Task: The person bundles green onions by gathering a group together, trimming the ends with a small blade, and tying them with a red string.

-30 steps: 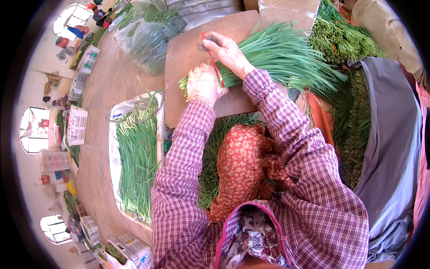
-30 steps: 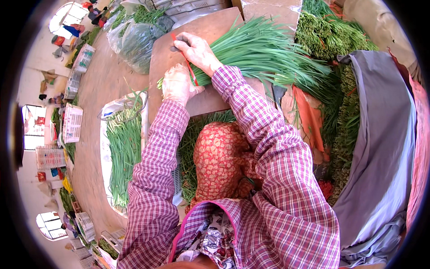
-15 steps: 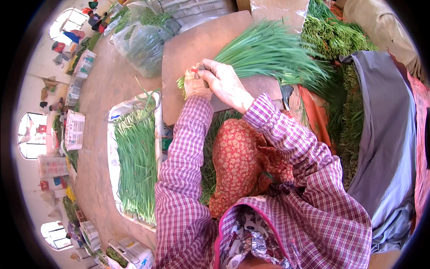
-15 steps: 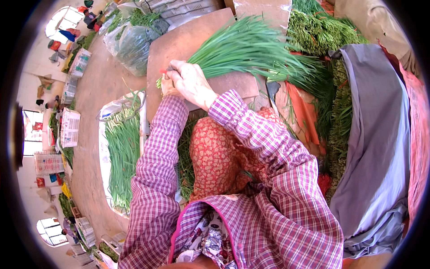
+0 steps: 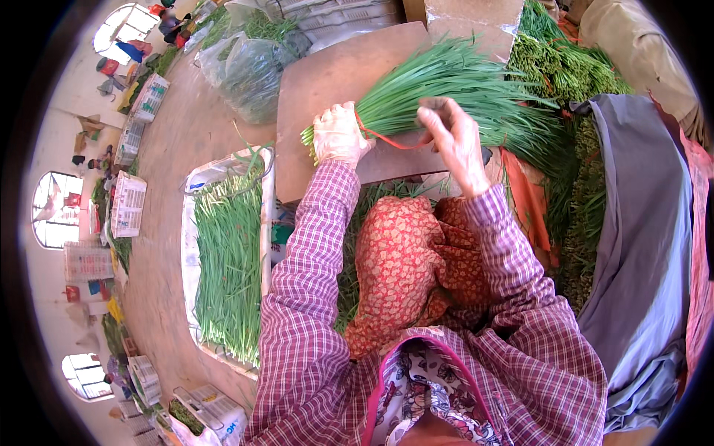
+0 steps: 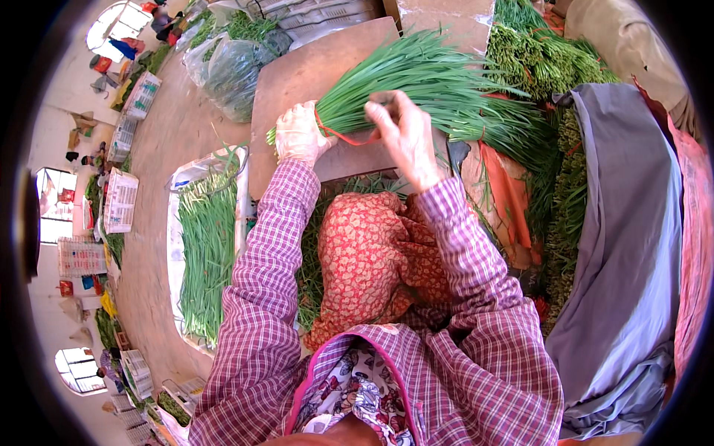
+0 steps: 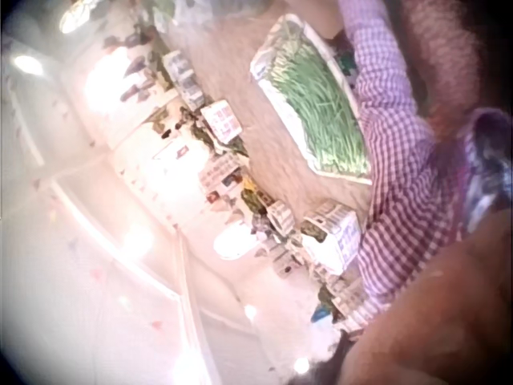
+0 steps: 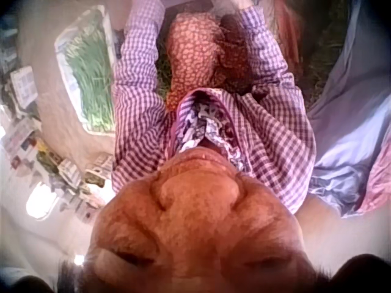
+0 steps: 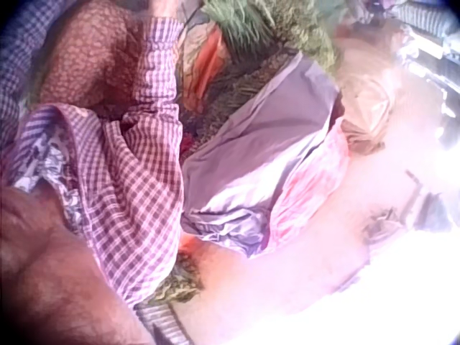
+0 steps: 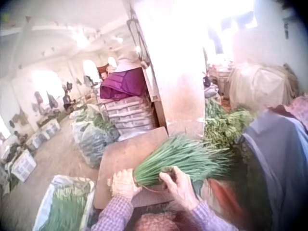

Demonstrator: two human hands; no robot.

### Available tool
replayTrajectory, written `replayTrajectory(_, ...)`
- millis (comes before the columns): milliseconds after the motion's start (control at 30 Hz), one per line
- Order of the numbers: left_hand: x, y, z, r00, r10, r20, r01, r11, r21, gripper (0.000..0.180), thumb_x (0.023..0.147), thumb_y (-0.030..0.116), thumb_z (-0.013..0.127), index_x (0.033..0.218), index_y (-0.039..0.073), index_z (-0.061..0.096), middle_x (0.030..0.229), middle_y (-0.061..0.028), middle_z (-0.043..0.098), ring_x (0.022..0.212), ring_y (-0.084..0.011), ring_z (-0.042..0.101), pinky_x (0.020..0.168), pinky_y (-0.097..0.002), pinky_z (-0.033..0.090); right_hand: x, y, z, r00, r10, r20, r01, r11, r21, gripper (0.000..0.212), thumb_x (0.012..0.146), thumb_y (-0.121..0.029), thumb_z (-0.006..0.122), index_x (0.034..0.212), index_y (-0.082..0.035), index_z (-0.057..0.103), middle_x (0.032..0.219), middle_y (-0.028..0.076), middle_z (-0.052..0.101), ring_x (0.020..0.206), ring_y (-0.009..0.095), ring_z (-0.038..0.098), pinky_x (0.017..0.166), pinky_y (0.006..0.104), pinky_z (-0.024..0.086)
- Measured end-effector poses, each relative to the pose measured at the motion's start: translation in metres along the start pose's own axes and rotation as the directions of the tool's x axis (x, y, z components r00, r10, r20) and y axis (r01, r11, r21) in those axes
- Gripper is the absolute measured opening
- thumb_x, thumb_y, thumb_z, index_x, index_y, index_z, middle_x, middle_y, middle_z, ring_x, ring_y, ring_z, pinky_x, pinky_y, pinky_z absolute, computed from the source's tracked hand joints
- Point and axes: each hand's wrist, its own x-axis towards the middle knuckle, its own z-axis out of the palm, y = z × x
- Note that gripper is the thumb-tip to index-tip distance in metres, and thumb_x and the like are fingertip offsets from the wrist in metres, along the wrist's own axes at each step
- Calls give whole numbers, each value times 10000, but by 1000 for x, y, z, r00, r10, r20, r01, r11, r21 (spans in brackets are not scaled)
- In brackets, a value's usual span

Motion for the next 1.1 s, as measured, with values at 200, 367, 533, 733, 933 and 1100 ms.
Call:
replayTrajectory(200,-2,-4,2,999,8,-44,-8,1000,10,759,619,463,862,1215,101,564,1081,-100,634,1079,-269,613,981,-420,444,28,17,30,995,-86,-40,84,995,-55,341,900,-243,689,1081,45,665,703,123,688,547,152,629,561,305,512)
replayTrajectory(367,-2,-4,7,998,13,-56,-13,1000,9,742,620,477,859,1185,107,553,1090,-97,634,1081,-269,615,1011,-440,424,22,24,56,934,-356,-45,340,918,-206,207,875,-183,674,815,15,665,675,175,641,609,346,639,566,404,509)
replayTrajectory(533,-1,-8,8,999,28,38,-28,1000,6,603,766,427,755,1217,105,518,1136,-99,603,1141,-267,574,1024,-443,407,-35,-26,82,676,-661,325,697,717,8,201,877,-179,675,985,-10,676,880,165,680,802,310,684,703,397,546)
replayTrajectory(733,-13,-13,10,996,-20,-92,22,1000,18,797,637,478,856,1247,103,507,1095,-91,602,1109,-267,590,1051,-473,402,49,-25,8,899,-428,95,434,841,-323,311,910,-318,663,1018,-29,703,922,176,709,858,345,689,757,420,548)
replayTrajectory(933,-14,-6,7,998,-2,-63,4,999,38,875,628,476,865,1315,102,472,1129,-92,579,1137,-264,569,1066,-478,390,120,32,-43,992,-124,-21,82,767,-636,409,859,-470,672,1043,-113,754,992,150,732,971,327,680,860,428,520)
replayTrajectory(1100,-17,-9,9,998,-7,-69,10,999,35,884,637,473,860,1335,101,465,1151,-90,578,1143,-263,566,1068,-472,389,125,44,-28,998,-67,-18,45,829,-558,459,823,-498,695,1033,-96,760,1005,155,732,986,320,681,870,420,518)
